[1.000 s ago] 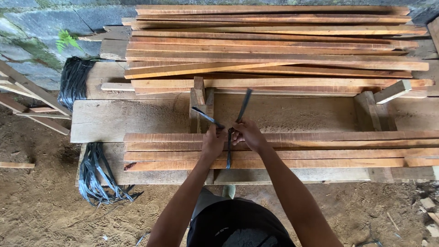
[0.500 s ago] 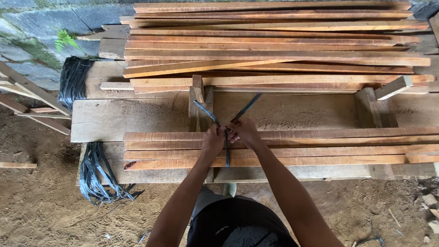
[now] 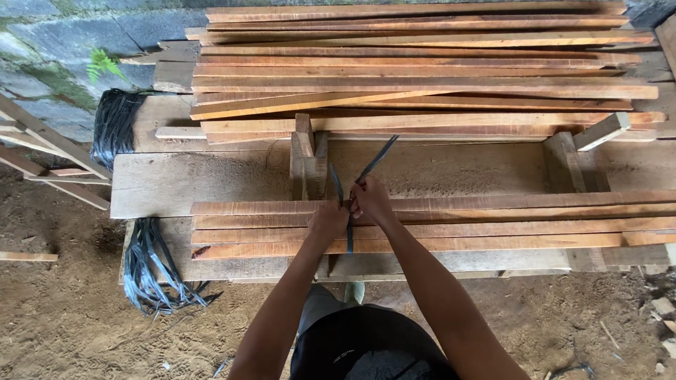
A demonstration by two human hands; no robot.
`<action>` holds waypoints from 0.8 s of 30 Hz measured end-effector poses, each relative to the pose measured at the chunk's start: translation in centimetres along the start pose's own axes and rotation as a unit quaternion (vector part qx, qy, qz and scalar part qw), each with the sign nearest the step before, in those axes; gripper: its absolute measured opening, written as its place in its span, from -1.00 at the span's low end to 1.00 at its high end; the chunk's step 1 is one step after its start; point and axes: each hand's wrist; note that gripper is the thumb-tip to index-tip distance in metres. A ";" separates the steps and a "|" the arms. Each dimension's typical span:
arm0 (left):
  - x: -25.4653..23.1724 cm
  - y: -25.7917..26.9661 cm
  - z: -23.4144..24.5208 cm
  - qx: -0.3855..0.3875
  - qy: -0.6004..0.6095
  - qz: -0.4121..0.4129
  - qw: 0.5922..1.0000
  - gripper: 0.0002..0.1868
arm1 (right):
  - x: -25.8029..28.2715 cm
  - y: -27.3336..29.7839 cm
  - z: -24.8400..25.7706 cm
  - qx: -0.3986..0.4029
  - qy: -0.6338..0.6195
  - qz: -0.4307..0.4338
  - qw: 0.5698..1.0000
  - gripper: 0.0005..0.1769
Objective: Organizing and bundling several thin strips of wood together using a plastic strap.
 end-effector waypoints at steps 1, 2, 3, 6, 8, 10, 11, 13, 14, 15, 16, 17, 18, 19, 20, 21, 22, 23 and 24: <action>-0.2 0.2 0.2 0.000 0.000 0.001 1.000 -0.49 | 0.1 0.1 -0.1 0.000 0.000 -0.001 1.000 -0.81; -0.3 0.5 0.4 -0.003 -0.006 -0.001 1.000 -0.50 | 0.2 0.1 -0.2 -0.002 -0.002 -0.001 1.000 -0.81; -0.6 0.7 0.5 -0.003 -0.014 -0.004 1.000 -0.50 | 0.3 0.2 -0.2 -0.007 -0.005 -0.002 1.000 -0.80; -0.1 -0.2 -0.4 -0.003 -0.025 -0.010 1.000 -0.51 | 0.6 0.7 -0.1 -0.020 -0.015 0.004 1.000 -0.81; 0.2 -0.1 -0.5 -0.001 -0.035 -0.015 0.999 -0.51 | 0.7 1.0 -0.3 -0.026 -0.018 0.008 0.999 -0.81; 0.3 -0.1 -0.6 0.002 -0.044 -0.019 0.999 -0.52 | -0.1 0.5 -0.5 -0.033 -0.020 0.010 0.999 -0.81; 0.2 -0.1 -0.7 0.004 -0.054 -0.021 0.998 -0.53 | -0.9 0.0 -0.5 -0.050 0.010 0.029 0.998 -0.81; -0.3 0.0 -0.5 0.006 -0.064 -0.026 0.998 -0.53 | -1.6 -0.7 -0.5 -0.071 0.039 0.048 0.996 -0.81; -0.7 0.0 -0.2 0.007 -0.066 -0.024 0.998 -0.53 | -1.5 -1.0 -0.5 -0.087 0.068 0.055 0.992 -0.81; -0.8 0.5 -0.1 0.010 -0.067 -0.018 0.998 -0.53 | -1.8 -0.9 -0.6 -0.101 0.098 0.058 0.988 -0.81; -1.8 1.3 0.4 0.012 -0.066 -0.017 0.998 -0.53 | -3.5 -2.2 -0.3 -0.101 0.099 0.055 0.988 -0.81; -2.6 1.9 1.1 0.021 -0.063 -0.004 0.998 -0.50 | -5.2 -3.6 -0.2 -0.119 0.134 0.079 0.981 -0.79; -3.3 2.6 1.9 0.029 -0.060 0.009 0.998 -0.47 | -6.8 -5.0 -0.2 -0.137 0.169 0.102 0.971 -0.76; -2.6 1.8 1.3 0.029 -0.059 0.014 0.998 -0.47 | -6.1 -4.6 -0.5 -0.133 0.169 0.101 0.971 -0.76; -1.8 1.1 0.6 0.018 -0.056 0.011 0.998 -0.45 | -5.4 -4.2 -0.8 -0.136 0.162 0.102 0.972 -0.74; -1.0 0.5 -0.3 0.010 -0.052 0.008 0.999 -0.43 | -4.9 -3.6 -1.0 -0.139 0.157 0.102 0.972 -0.72; -0.4 0.4 -0.7 0.011 -0.051 0.012 0.999 -0.43 | -5.1 -3.5 -1.2 -0.135 0.158 0.099 0.973 -0.72; 0.0 0.0 -1.1 -0.005 -0.052 -0.006 0.999 -0.43 | -5.0 -3.6 -1.3 -0.136 0.127 0.075 0.980 -0.73; 0.2 -0.3 -1.5 -0.022 -0.053 -0.024 0.998 -0.43 | -5.0 -3.7 -1.3 -0.136 0.095 0.051 0.985 -0.74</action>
Point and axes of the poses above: each hand's wrist, its own y-axis away from the middle knuckle, its own z-axis out of the back of the hand, x = y × z, and after that the axes turned 4 degrees about -z, right-handed
